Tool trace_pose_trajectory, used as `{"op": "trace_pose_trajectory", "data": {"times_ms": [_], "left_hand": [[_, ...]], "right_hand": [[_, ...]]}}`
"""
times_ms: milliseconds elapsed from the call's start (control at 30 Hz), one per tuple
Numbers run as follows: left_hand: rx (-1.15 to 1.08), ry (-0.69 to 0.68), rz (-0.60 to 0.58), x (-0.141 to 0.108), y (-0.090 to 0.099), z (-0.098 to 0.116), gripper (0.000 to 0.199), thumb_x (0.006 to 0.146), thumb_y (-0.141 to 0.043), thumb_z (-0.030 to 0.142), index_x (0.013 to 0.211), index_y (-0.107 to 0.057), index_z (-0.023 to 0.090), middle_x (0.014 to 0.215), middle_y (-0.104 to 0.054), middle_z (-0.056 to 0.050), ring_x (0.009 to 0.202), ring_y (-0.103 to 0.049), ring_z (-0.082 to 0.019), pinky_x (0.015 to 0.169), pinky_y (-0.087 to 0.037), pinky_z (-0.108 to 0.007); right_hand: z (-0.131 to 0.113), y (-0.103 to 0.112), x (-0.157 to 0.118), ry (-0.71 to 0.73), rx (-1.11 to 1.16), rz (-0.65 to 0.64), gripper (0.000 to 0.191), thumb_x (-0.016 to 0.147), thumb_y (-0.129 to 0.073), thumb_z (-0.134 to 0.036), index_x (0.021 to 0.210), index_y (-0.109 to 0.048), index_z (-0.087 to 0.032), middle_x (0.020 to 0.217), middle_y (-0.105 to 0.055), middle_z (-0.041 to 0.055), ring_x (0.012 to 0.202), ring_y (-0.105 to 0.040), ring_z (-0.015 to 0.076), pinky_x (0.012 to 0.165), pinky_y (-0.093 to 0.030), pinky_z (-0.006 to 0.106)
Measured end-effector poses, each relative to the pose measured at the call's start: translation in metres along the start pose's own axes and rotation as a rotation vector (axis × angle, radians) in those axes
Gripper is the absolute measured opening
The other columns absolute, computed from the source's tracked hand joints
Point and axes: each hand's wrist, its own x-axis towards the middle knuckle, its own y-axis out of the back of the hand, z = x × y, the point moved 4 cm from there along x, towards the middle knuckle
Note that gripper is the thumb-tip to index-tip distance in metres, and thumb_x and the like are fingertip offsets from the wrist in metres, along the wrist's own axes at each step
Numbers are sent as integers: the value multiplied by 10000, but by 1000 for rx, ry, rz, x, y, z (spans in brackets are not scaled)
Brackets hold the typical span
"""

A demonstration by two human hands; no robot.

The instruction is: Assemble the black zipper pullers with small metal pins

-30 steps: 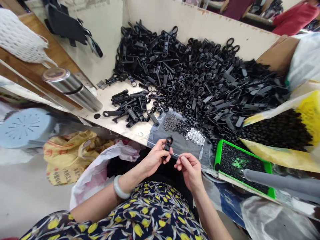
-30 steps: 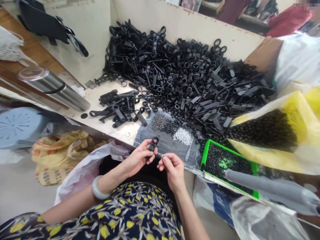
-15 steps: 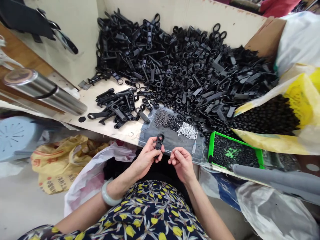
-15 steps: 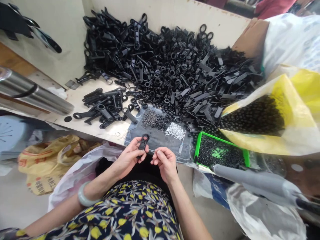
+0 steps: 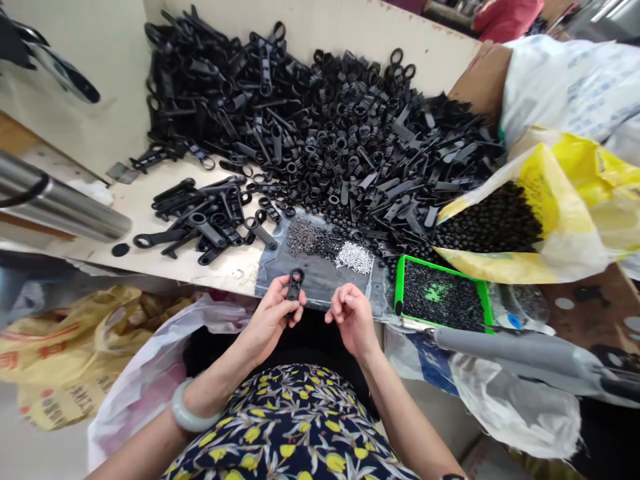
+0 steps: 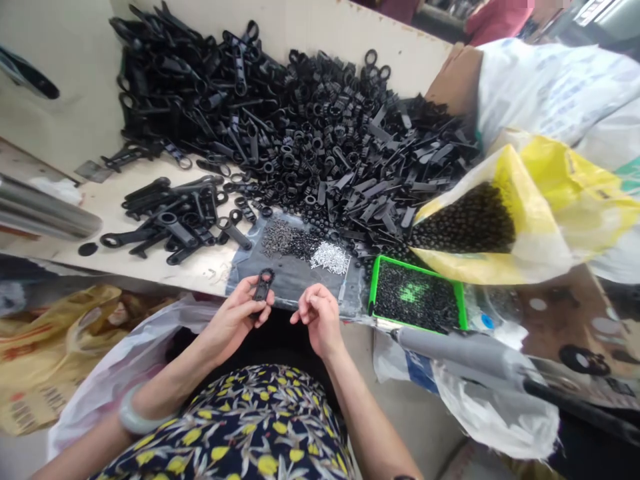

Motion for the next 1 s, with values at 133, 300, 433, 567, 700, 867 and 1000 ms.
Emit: {"op": "trace_pose_trajectory", "data": {"times_ms": [133, 300, 433, 567, 700, 867, 1000], "left_hand": [[3, 3, -7, 1, 2, 1, 509, 806, -716, 215, 1263, -492, 245, 905, -636, 18, 624, -522, -88, 555, -364, -213], [-2, 1, -18, 5, -1, 5, 524, 781, -723, 210, 1248, -487, 242, 897, -641, 25, 614, -524, -84, 549, -356, -210], [-22, 7, -34, 6, -6, 7, 509, 767, -704, 187, 1224, -486, 240, 893, -637, 33, 603, -526, -76, 550, -339, -211], [-36, 9, -68, 8, -4, 7, 481, 785, -698, 198, 1224, -503, 231, 897, -637, 26, 605, -527, -78, 560, -330, -224], [-62, 13, -67, 11, 2, 6, 424, 815, -711, 236, 1200, -539, 199, 876, -642, 9, 627, -512, -79, 578, -324, -232], [-60, 49, -66, 15, 5, 2, 434, 849, -741, 294, 1225, -554, 186, 855, -629, 8, 642, -511, -76, 582, -323, -227], [-19, 67, -71, 20, 7, -4, 469, 867, -759, 335, 1258, -556, 175, 848, -620, 13, 610, -512, -65, 551, -322, -216]], "right_hand": [[-24, 15, -7, 117, -457, -36, 224, 927, -564, -381, 762, -521, -236, 582, -509, -69, 465, -403, 99, 494, -423, 222], [-82, 37, -4, 435, -1466, 215, 221, 1008, -516, -396, 1026, -642, -215, 868, -692, 28, 684, -605, 155, 712, -472, 284], [-94, 46, 17, 365, -1801, 297, 287, 974, -542, -378, 1181, -568, -181, 931, -714, 82, 761, -669, 233, 715, -465, 329], [-86, 53, 32, 228, -1868, 279, 401, 936, -552, -302, 1304, -515, -146, 858, -726, 76, 766, -693, 267, 687, -455, 348], [-86, 61, 22, 189, -1779, 289, 679, 889, -592, -318, 1522, -419, -145, 820, -727, 23, 731, -695, 239, 685, -483, 343], [-79, 55, -4, 213, -1285, 172, 444, 896, -658, -408, 1292, -668, -208, 924, -697, 35, 749, -655, 179, 698, -551, 312], [-50, 32, 0, 54, -917, -107, 209, 963, -607, -405, 959, -696, -216, 931, -649, 28, 664, -599, 130, 601, -522, 260]]}}
